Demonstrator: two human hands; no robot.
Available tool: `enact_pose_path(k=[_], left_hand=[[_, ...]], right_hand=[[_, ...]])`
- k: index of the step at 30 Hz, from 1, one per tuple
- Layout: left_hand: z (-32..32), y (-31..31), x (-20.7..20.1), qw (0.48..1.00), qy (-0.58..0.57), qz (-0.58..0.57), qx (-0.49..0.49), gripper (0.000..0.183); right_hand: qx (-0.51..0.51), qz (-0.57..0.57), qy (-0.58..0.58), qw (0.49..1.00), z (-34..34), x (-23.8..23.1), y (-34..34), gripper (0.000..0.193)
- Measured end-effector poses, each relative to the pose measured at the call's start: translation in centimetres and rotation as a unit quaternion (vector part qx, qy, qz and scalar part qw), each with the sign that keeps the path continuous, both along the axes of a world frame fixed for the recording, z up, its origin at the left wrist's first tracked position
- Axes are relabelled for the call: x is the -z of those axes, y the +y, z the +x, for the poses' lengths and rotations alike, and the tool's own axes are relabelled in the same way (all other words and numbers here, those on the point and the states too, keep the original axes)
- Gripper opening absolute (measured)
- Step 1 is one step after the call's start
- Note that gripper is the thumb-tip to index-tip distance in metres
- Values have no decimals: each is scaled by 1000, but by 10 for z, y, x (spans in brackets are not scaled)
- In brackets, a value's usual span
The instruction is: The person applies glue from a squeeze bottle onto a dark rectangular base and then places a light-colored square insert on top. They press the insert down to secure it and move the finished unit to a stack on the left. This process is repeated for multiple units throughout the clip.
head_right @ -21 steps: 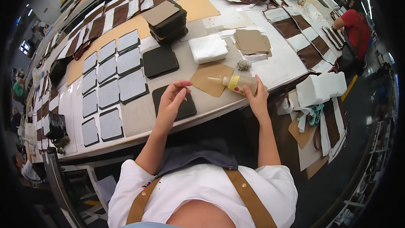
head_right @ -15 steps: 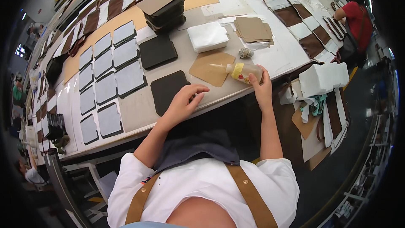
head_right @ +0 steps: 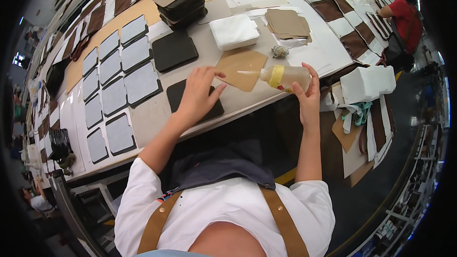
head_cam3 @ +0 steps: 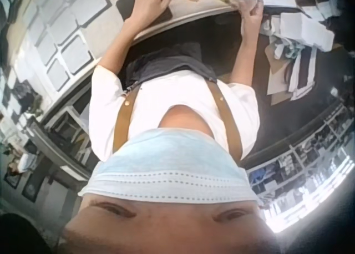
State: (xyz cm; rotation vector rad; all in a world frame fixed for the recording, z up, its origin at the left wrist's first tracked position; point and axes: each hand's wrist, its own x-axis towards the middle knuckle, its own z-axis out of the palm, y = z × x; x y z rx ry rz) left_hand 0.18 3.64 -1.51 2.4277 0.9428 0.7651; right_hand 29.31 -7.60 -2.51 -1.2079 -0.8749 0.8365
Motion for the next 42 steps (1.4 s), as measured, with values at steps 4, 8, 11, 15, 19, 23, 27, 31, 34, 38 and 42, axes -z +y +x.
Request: enact_pose_path(k=[4,8,11,15,19,23,27,31,34,38,42], left_hand=[[3,15,-26,995,-53,69,49,57],[0,13,-31,988,-56,43,138,67],[-12,11,-34,989,-66,47,122,68],[-35,11,-26,990,-55,105,74,68],[-56,14,-13,990,-60,121,-29,64],[-85,25,7,992,6,109,-68,47],[-80,19,35,997,30,67,7,47],[-72,6,46,993,69,86,35,60],[-68,3,53,991,92,90,30,66],[-66,-1,51,989,126,76,35,80],[-67,-2,51,985,148,77,40,87]], right_hand=[[-73,43,-68,994,-33,-35,1,76],[-127,113,-112,979,-65,-51,15,88],[-115,146,29,982,-91,-53,25,99],[-114,102,45,987,-115,-39,38,94],[-44,118,-153,980,-116,-42,48,85],[18,145,-198,969,-104,-48,49,79],[20,154,-204,967,-101,-37,49,78],[12,147,-109,983,-103,-29,51,76],[42,114,-77,990,-92,-13,51,71],[72,92,-90,989,-84,3,54,67],[84,76,-57,992,-85,10,58,65]])
